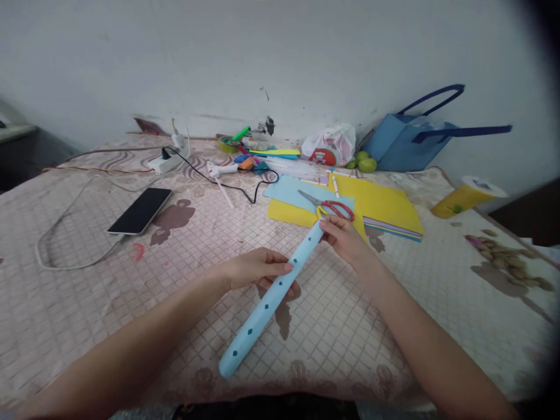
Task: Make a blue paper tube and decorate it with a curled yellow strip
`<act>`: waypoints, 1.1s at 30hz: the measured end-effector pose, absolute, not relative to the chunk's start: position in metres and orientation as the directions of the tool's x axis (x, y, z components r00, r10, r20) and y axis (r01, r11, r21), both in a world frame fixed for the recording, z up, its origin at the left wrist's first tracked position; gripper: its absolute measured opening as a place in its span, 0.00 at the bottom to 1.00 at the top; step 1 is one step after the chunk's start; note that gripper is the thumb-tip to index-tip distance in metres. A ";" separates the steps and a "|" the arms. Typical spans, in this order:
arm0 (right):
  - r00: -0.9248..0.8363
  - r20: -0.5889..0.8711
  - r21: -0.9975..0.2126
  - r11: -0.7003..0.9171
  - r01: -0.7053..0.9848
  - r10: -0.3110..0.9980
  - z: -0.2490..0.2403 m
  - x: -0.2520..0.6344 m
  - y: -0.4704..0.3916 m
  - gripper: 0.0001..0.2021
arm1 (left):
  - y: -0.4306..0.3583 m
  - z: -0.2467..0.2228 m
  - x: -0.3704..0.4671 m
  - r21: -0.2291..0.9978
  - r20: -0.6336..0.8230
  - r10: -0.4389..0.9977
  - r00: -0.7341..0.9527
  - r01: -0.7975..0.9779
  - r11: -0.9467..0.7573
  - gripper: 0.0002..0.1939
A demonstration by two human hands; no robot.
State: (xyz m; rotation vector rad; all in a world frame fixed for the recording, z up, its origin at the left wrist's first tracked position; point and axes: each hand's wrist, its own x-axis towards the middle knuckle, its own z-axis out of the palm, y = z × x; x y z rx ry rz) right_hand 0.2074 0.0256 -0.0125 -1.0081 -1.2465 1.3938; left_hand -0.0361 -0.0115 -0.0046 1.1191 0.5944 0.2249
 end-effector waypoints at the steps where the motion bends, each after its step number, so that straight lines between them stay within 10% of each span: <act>1: -0.191 0.023 -0.990 -0.004 -0.139 0.981 -0.012 0.204 0.024 0.10 | -0.012 -0.006 -0.036 0.884 -0.344 0.466 0.815 0.114 0.454 0.18; 33: -0.400 0.035 -0.998 0.009 -0.067 0.916 -0.015 0.166 -0.002 0.11 | -0.018 0.000 -0.022 0.716 -0.423 0.556 0.715 -0.113 0.689 0.20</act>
